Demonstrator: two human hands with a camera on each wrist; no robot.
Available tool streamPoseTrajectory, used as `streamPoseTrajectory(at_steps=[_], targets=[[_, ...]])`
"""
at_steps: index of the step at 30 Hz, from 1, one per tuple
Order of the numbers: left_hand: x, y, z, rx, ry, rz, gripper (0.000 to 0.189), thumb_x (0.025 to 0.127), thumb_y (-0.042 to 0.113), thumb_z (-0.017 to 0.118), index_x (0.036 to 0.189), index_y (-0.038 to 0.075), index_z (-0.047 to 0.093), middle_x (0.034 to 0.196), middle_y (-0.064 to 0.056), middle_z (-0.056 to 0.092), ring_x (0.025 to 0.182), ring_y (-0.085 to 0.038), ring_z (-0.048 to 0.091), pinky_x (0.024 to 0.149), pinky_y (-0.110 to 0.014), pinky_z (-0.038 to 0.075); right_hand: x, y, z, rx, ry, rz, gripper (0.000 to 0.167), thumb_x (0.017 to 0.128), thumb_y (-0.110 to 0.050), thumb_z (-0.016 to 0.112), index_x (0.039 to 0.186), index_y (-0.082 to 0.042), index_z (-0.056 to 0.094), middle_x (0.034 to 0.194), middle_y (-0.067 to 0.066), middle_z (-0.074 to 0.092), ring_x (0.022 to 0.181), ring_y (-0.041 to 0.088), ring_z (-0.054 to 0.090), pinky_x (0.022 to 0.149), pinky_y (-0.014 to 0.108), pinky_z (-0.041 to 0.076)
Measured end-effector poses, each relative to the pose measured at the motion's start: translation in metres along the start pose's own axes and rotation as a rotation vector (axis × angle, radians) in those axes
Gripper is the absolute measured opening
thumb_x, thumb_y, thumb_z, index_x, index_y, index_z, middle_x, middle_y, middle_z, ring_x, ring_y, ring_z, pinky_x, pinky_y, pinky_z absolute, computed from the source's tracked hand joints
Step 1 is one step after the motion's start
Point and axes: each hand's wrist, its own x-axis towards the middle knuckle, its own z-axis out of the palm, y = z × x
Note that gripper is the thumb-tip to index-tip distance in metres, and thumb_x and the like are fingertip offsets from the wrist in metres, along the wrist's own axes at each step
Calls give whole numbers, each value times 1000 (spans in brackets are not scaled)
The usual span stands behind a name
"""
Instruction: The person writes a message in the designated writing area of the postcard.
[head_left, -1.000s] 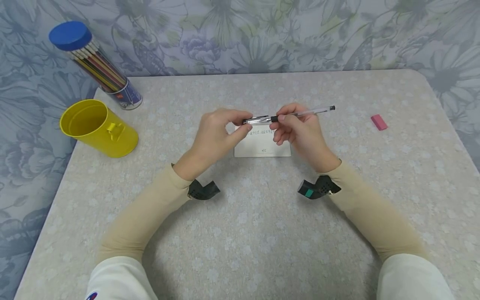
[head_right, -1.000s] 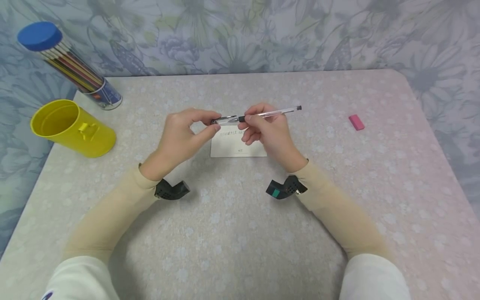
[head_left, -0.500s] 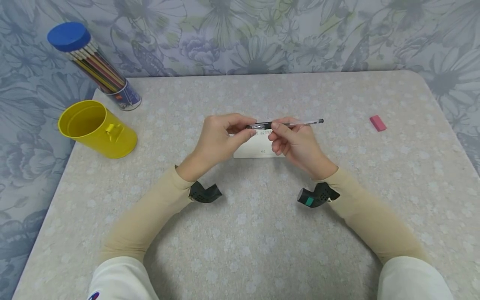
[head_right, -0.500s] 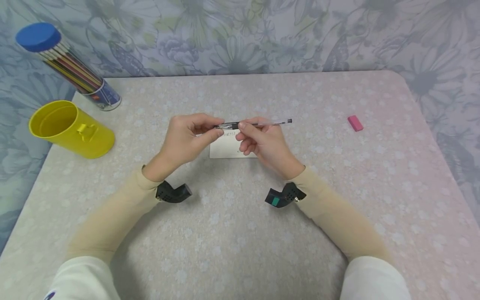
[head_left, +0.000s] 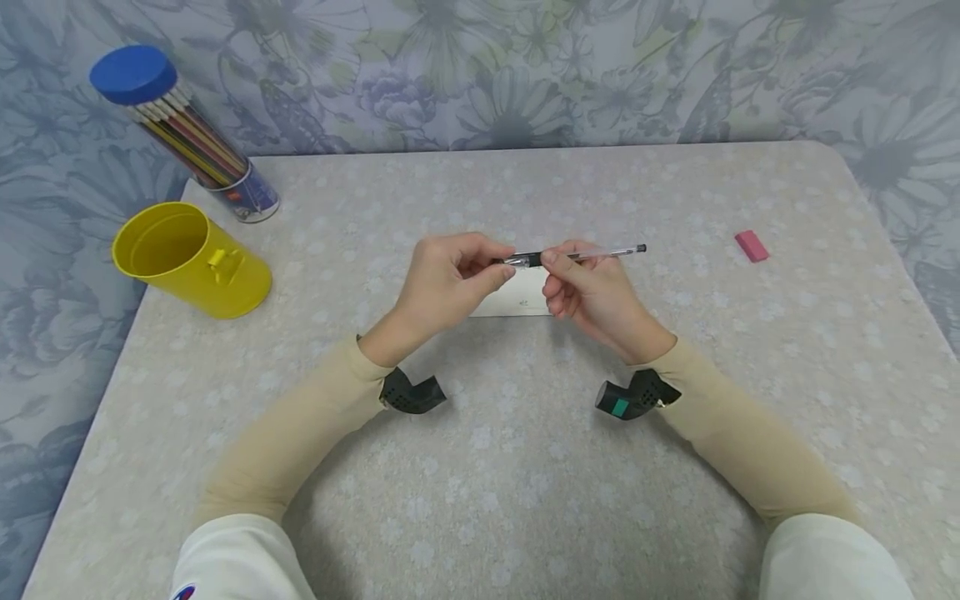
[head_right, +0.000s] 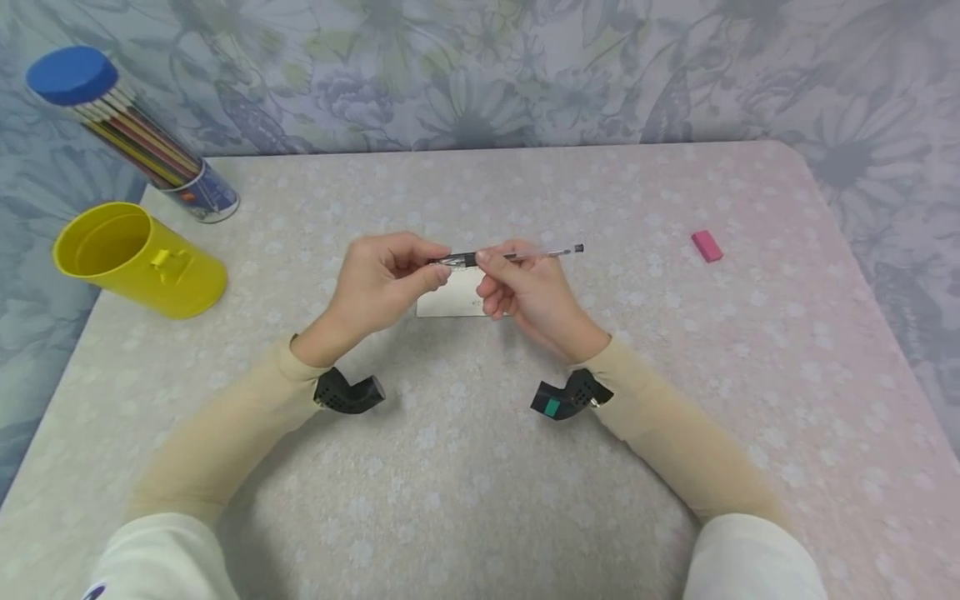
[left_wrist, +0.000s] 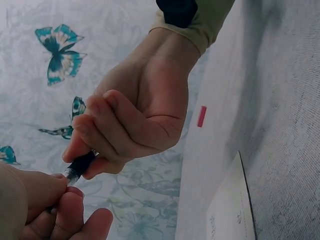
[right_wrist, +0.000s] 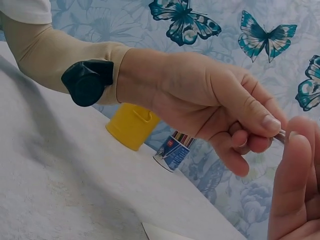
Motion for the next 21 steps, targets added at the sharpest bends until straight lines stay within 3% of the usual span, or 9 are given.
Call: streamPoseTrajectory(at_steps=[4,7,11,14,17,21], targets=[[-1,0,2,-5,-1,-18,14,87,-1,75,100,-6,78,89,-19,78,61,-18,65,55,-18,49,-1,1,1,23,31,25,17,105,-11,55,89,-11,60,55,-5,65,44,4,59,47,16,47],[-4,-3,3,21,-4,9,14,89,1,75,102,-5,77,89,-17,78,63,-17,65,57,-18,49,-4,2,3,10,63,27,14,104,-15,59,91,-11,60,54,-5,63,43,5,58,47,16,47],[-9,-10,5,127,10,183,14,91,2,74,102,-6,76,93,-17,79,74,-22,75,67,-23,58,-8,2,4,-29,86,43,20,104,-17,59,85,-11,61,58,-5,64,47,6,58,49,16,48],[-12,-13,6,188,27,312,15,90,1,75,102,-8,75,95,-19,78,83,-27,78,74,-29,62,-10,-1,4,-15,51,38,23,106,-13,55,85,-12,63,65,-4,67,52,7,61,52,15,49],[-13,-12,6,197,40,344,14,91,1,74,102,-8,75,95,-19,78,84,-27,78,74,-29,63,-11,-4,3,30,-10,-5,24,106,-5,47,92,-12,65,72,-2,70,58,7,65,56,15,52],[-12,-12,6,208,66,350,11,93,0,70,100,-7,74,92,-18,78,80,-25,77,73,-29,62,-12,-8,0,74,-40,-65,34,104,2,39,88,-11,66,73,-1,73,59,7,67,57,15,54]])
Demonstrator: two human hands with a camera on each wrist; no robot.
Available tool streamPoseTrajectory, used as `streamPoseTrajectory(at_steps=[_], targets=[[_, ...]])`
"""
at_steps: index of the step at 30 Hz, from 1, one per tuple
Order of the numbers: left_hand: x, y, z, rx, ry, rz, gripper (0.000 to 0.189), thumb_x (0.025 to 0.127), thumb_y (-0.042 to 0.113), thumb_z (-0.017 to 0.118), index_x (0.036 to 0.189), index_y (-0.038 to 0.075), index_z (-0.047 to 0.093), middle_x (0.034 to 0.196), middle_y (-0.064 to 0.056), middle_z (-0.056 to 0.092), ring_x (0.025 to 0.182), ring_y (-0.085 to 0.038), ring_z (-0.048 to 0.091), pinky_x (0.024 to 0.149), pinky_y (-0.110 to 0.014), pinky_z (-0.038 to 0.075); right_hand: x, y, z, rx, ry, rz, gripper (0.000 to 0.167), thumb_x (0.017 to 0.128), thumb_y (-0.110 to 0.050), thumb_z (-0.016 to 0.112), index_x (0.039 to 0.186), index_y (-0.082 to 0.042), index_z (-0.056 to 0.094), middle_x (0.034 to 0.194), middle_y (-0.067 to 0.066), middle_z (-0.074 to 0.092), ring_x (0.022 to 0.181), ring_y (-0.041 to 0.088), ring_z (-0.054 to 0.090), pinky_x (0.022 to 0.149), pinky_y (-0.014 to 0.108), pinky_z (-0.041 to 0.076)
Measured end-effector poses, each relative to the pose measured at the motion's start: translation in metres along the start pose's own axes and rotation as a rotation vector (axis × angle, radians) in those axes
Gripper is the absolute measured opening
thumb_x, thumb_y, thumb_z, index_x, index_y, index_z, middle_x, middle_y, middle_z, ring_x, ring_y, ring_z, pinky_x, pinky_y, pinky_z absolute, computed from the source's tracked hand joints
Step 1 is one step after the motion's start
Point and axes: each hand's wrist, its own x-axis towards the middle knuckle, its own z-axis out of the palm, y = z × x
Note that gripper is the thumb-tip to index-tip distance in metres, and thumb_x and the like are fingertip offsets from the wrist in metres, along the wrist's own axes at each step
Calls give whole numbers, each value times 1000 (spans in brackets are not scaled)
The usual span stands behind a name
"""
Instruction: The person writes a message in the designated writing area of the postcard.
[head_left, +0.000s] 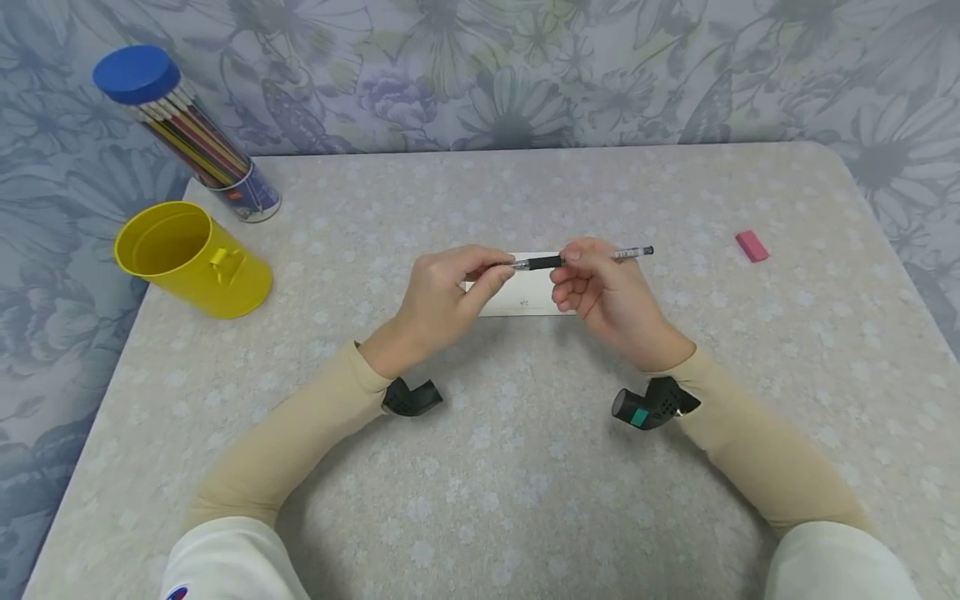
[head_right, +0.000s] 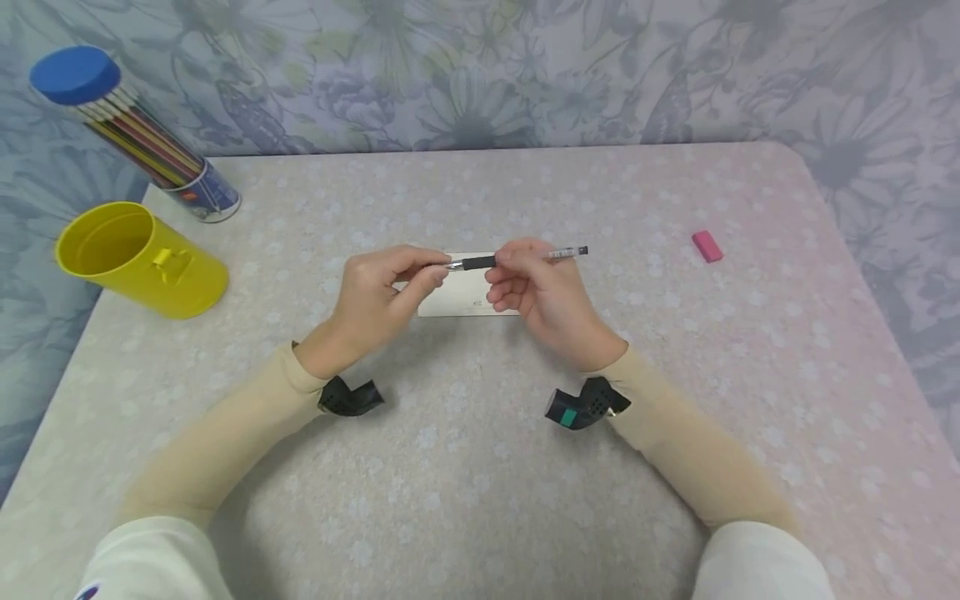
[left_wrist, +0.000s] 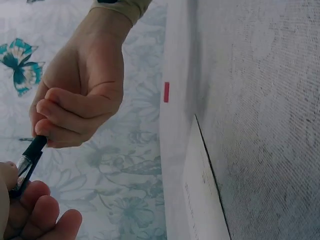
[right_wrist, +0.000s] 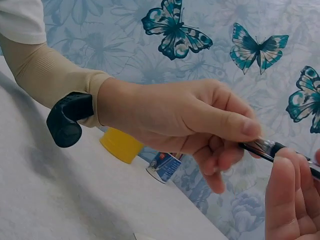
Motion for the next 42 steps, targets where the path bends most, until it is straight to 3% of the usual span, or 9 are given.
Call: streamPoseTrajectory(at_steps=[5,12,16,19,24,29,33,38,42], targets=[[0,-2,3,-77,31,-32,5,95,-3,66,96,-7,69,74,-15,71,63,-19,69,60,-25,57,-1,-2,-1,-33,32,-11,33,103,3,46,82,-10,68,69,-2,72,55,6,66,54,15,52],[3,7,3,-344,-4,-301,13,100,1,61,93,-8,67,62,-12,58,52,-9,56,52,-29,57,-2,0,1,-20,20,-32,22,103,-1,56,84,-9,66,71,0,73,57,7,68,56,17,55],[7,7,0,-412,-27,-404,15,100,2,60,95,-9,68,64,-13,58,53,-8,57,54,-33,60,0,1,2,-43,23,-74,21,102,0,56,86,-8,67,72,1,74,58,8,69,58,18,57],[9,4,-1,-401,-35,-452,14,100,3,61,97,-9,69,65,-15,59,55,-7,59,58,-33,61,4,2,1,-63,39,-57,20,102,0,56,88,-8,66,73,1,73,59,9,69,59,18,58],[10,-2,0,-308,-46,-434,14,99,5,64,99,-6,72,69,-16,68,59,-7,63,61,-26,59,11,2,-3,-17,68,-26,13,100,-2,62,89,-6,67,72,1,73,59,8,69,58,18,58],[10,-5,-1,-225,-40,-386,14,97,7,67,103,-3,75,76,-14,74,64,-13,66,60,-21,52,14,-1,-6,25,90,-25,24,103,1,53,88,-8,69,72,1,72,58,8,69,56,18,57],[6,-9,-2,-190,-11,-389,14,96,5,67,103,-2,76,82,-15,77,68,-12,68,63,-17,51,14,-4,-10,33,128,-7,29,104,3,46,89,-8,68,70,1,71,57,9,69,55,18,56],[1,-15,-5,-186,-5,-378,15,95,3,65,103,-2,77,89,-16,78,72,-13,67,69,-17,54,14,-8,-21,30,151,9,21,104,1,50,93,-5,66,71,3,71,58,10,68,56,19,56],[-7,-22,-12,-147,-9,-421,15,96,5,66,103,0,78,96,-14,78,80,-16,71,74,-19,56,13,-13,-34,24,161,9,19,104,-3,53,93,-4,69,71,4,72,58,11,68,57,19,56]])
